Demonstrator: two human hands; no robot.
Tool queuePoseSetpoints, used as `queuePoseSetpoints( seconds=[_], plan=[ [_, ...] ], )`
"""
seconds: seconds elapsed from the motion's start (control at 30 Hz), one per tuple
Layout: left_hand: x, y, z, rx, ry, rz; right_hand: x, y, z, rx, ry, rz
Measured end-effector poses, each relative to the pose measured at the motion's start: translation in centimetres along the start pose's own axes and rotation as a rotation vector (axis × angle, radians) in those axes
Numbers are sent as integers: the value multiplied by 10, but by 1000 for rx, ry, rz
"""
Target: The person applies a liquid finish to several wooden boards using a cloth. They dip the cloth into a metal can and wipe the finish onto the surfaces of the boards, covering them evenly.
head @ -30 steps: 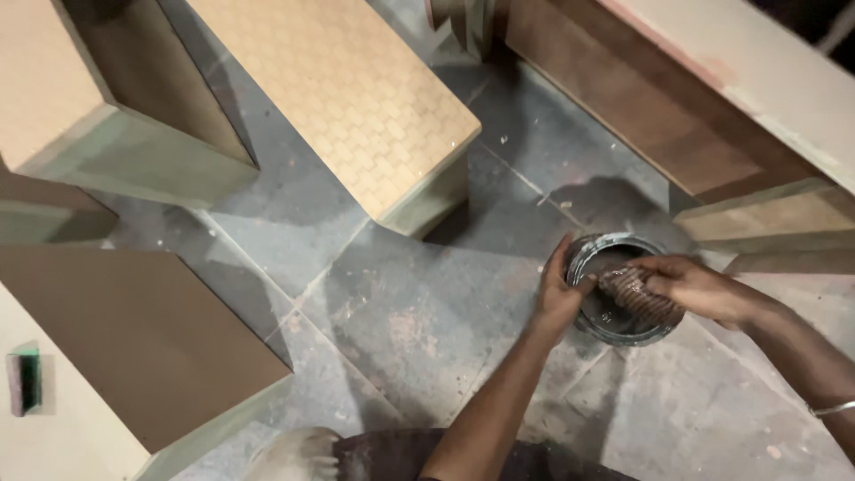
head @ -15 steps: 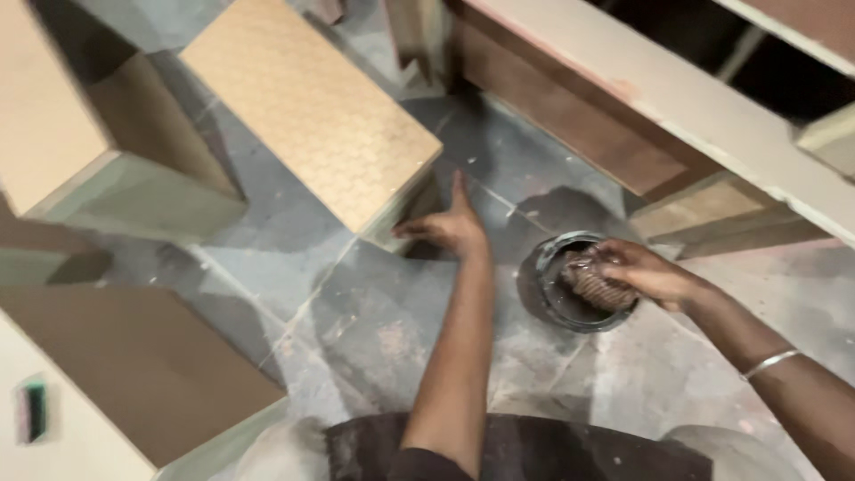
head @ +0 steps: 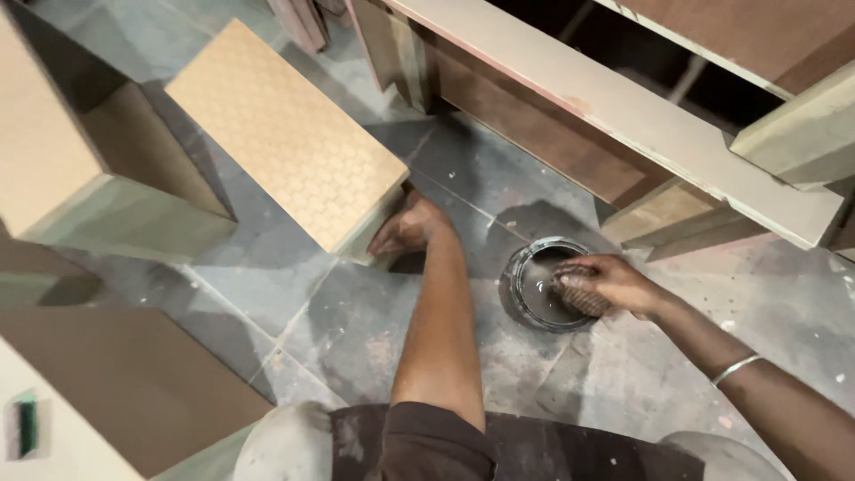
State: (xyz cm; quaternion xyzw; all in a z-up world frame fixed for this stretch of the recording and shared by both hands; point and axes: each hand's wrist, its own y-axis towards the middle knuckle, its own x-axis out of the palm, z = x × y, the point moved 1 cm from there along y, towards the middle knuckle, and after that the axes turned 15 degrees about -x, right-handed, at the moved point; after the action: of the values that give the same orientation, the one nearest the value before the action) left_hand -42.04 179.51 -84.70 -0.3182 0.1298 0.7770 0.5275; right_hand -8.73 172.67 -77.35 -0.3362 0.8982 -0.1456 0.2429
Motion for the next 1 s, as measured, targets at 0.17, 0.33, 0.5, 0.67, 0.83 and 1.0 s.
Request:
queuePoseSetpoints(
  seconds=[0.17, 0.33, 0.5, 0.67, 0.83, 1.0],
  plan=[
    [-29, 59, -28, 53, 118, 28, 1, -4, 2, -33, -268, 5],
    [-78, 125, -44, 392, -97, 132, -4, 0, -15, -124, -388, 12],
    [-92, 137, -22, 220, -309, 30, 16, 13, -26, -106, -924, -113],
    [-117, 156, -33, -154, -83, -306, 50, 35, -11, -44, -1043, -256],
    [-157, 174, -68, 504, -218, -393, 67, 59, 12, -89, -1036, -159],
    [-186, 174, -104, 642, -222, -564, 44, 56, 18, -68, -540, -279]
  ],
)
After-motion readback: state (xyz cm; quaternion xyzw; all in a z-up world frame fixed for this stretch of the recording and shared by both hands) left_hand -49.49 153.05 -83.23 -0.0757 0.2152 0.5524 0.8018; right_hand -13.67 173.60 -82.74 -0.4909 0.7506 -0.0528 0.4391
